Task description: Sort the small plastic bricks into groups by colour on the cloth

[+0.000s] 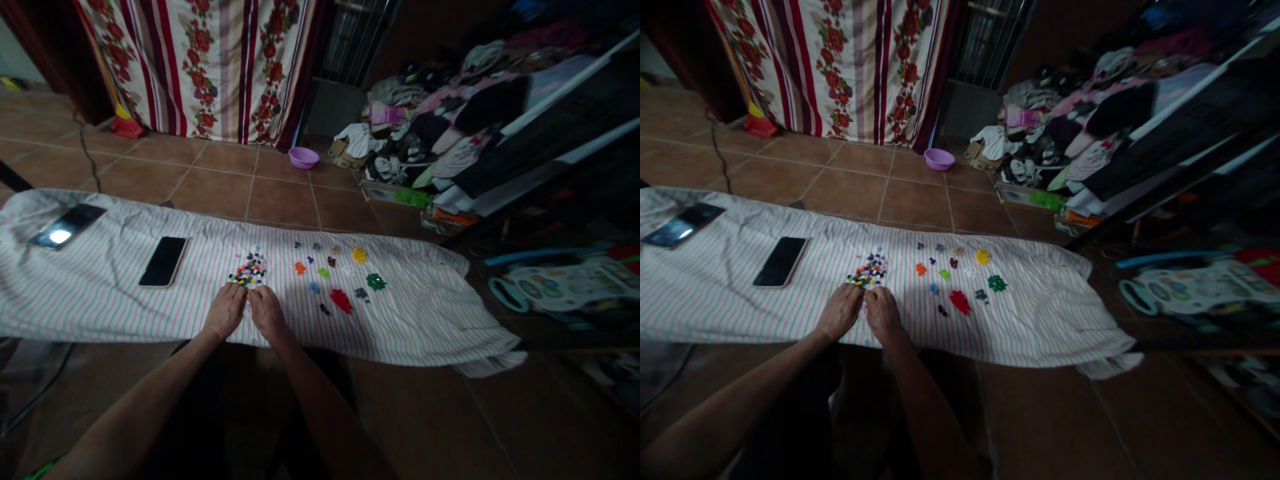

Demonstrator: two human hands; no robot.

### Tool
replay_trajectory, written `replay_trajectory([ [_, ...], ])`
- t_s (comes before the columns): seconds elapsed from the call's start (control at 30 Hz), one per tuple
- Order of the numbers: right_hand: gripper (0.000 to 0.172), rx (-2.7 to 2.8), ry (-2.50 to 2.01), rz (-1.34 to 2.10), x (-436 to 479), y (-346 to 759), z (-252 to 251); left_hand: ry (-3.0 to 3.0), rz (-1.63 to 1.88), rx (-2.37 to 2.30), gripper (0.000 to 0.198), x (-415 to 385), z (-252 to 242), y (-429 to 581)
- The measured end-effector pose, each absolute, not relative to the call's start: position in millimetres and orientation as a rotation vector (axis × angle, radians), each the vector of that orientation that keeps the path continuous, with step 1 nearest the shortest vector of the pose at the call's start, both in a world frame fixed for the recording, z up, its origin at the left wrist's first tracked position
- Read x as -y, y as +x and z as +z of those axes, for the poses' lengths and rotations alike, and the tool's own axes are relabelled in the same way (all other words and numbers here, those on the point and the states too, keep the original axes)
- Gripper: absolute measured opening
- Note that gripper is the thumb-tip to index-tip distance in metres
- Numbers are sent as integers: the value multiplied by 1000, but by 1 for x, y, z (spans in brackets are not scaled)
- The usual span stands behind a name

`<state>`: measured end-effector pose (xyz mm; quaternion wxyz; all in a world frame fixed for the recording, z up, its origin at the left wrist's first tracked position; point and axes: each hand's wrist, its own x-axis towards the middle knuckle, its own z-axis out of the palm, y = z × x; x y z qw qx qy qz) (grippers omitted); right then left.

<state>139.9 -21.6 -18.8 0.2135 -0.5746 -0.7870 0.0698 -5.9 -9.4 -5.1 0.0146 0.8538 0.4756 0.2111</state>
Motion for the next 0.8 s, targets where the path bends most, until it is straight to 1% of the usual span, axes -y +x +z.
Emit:
replay_trajectory([
  [0.2, 23, 2138, -1620, 182, 22, 141, -19, 2644, 710, -1525, 21, 8, -5, -6],
  [0.4, 20, 2132, -1570, 146, 22, 141, -22, 2706, 550, -1509, 18, 11, 2, -5],
  [0.53, 19, 2134, -1555, 127, 23, 140, -19, 2698, 519, -1514, 20, 12, 3, -4],
  [0.7, 19, 2127, -1572, 97, 25, 137, -15, 2704, 563, -1506, 23, 11, -2, -6],
  [0.8, 20, 2074, -1584, 107, 26, 137, -12, 2722, 688, -1475, 21, 10, -6, -8],
])
